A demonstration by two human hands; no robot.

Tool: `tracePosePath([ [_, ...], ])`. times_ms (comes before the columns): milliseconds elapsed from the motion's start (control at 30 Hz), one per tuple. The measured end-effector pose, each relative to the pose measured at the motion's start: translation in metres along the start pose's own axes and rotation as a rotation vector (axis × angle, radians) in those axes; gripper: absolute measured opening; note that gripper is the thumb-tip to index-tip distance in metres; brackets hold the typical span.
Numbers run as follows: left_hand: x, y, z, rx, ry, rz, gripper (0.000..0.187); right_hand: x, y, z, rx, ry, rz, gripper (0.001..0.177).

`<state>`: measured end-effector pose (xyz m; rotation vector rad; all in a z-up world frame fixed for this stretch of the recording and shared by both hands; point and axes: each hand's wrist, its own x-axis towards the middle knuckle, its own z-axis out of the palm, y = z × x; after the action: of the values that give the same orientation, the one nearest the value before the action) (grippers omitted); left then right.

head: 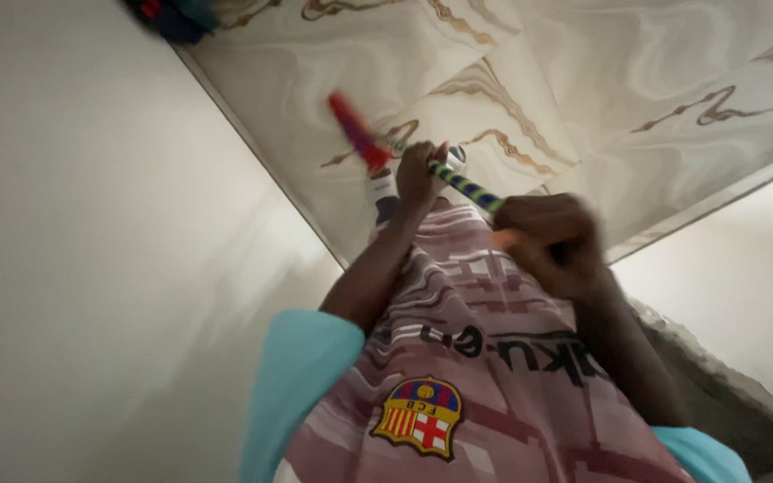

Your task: The person sweeps the floor with a broom and moves several storage cases and a can aside to reach different parts of the floor.

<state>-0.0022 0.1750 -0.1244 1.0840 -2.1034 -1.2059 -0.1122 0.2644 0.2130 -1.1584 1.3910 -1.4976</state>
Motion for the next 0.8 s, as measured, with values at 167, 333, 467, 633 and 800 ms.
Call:
tracePosePath([
  [167, 0.031, 0.000, 0.022, -0.127, -0.116, -0.123, 0.049, 0.038, -0.010, 0.035, -0.288, -0.235, -0.003, 0.045],
  [333, 0.081, 0.033, 0.039, -0.295, 0.203, 0.182, 0.042, 0.050, -0.016, 0.034, -0.363, -0.257, -0.075, 0.040],
  [467, 0.085, 0.076, 0.022, -0.259, 0.000, 0.196, 0.041, 0.011, -0.042, 0.009, -0.319, -0.007, -0.096, 0.039],
  [633, 0.066, 0.115, -0.003, -0.154, -0.187, 0.392, 0.046, -0.060, -0.057, -0.041, 0.068, 0.377, -0.159, 0.042],
  [800, 0.025, 0.078, -0.006, -0.120, -0.307, 0.306, 0.048, -0.041, -0.052, -0.024, -0.037, 0.494, -0.089, 0.049],
])
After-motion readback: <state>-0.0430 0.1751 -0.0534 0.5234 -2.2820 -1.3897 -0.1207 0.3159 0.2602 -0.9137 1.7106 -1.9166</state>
